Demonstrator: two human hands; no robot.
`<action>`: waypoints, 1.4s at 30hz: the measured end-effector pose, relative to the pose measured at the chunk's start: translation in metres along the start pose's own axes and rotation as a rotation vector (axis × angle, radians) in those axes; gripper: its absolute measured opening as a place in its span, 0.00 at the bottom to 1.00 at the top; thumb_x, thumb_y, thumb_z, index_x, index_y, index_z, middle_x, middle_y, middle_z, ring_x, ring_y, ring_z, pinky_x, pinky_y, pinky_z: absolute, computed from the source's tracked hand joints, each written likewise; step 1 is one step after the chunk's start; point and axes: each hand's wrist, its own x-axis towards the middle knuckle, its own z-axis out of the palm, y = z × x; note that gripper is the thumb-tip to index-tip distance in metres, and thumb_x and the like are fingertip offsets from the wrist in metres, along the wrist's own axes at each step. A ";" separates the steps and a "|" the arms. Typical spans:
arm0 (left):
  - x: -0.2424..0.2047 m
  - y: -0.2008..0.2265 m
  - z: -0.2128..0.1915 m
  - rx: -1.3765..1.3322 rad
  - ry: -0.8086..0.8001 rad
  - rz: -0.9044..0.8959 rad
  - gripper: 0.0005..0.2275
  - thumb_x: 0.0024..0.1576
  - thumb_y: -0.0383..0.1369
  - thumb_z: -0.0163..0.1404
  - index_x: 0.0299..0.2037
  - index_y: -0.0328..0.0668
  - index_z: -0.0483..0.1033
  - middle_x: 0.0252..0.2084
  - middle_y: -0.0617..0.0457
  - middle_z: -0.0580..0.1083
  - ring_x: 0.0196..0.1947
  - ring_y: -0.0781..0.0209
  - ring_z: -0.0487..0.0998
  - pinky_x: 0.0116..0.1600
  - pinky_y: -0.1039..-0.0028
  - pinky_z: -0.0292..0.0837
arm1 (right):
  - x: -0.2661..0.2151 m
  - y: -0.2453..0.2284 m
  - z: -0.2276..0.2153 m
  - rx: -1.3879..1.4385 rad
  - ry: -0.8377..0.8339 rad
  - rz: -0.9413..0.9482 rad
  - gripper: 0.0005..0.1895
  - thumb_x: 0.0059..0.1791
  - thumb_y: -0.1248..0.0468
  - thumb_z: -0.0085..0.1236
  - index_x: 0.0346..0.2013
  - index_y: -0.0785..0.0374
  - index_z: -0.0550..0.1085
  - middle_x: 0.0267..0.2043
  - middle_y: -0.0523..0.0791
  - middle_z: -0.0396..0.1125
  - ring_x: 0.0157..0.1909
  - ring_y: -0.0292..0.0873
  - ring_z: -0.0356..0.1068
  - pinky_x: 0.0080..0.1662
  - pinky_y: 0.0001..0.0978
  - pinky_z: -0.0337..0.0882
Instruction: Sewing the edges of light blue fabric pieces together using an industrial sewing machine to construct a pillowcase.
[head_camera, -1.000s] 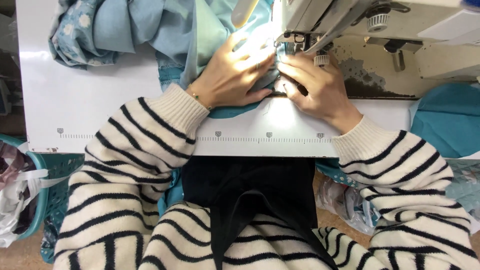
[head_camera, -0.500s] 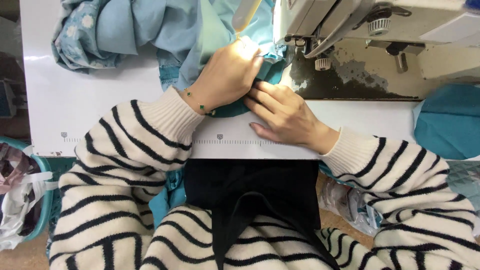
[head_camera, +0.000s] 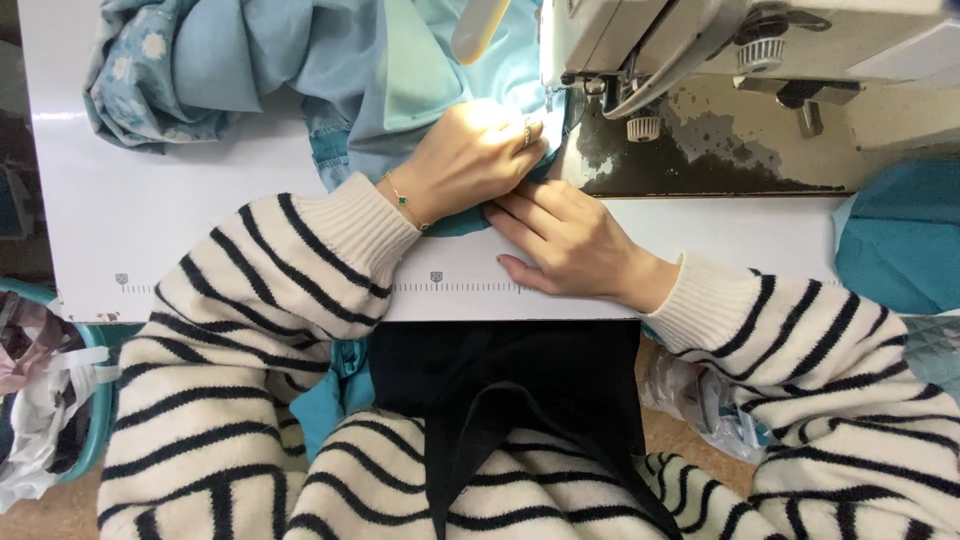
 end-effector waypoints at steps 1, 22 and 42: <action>-0.002 -0.001 0.003 -0.013 -0.009 0.004 0.09 0.59 0.21 0.47 0.29 0.46 0.68 0.27 0.60 0.62 0.20 0.63 0.62 0.24 0.71 0.55 | -0.001 0.000 0.000 0.012 0.001 0.001 0.19 0.56 0.56 0.51 0.48 0.70 0.78 0.47 0.54 0.74 0.45 0.52 0.71 0.45 0.41 0.72; -0.016 -0.023 -0.004 -0.489 0.065 0.137 0.12 0.63 0.32 0.44 0.52 0.36 0.74 0.49 0.45 0.72 0.54 0.45 0.73 0.57 0.58 0.70 | -0.012 0.051 -0.013 0.131 0.132 0.097 0.06 0.50 0.69 0.57 0.37 0.67 0.81 0.43 0.51 0.76 0.49 0.57 0.78 0.48 0.45 0.77; 0.008 0.002 -0.014 -0.326 0.109 -0.232 0.02 0.57 0.21 0.46 0.36 0.34 0.72 0.43 0.46 0.74 0.46 0.48 0.76 0.39 0.64 0.74 | -0.028 0.065 -0.018 0.072 0.016 0.181 0.13 0.53 0.75 0.58 0.52 0.73 0.80 0.59 0.54 0.72 0.62 0.55 0.72 0.58 0.42 0.79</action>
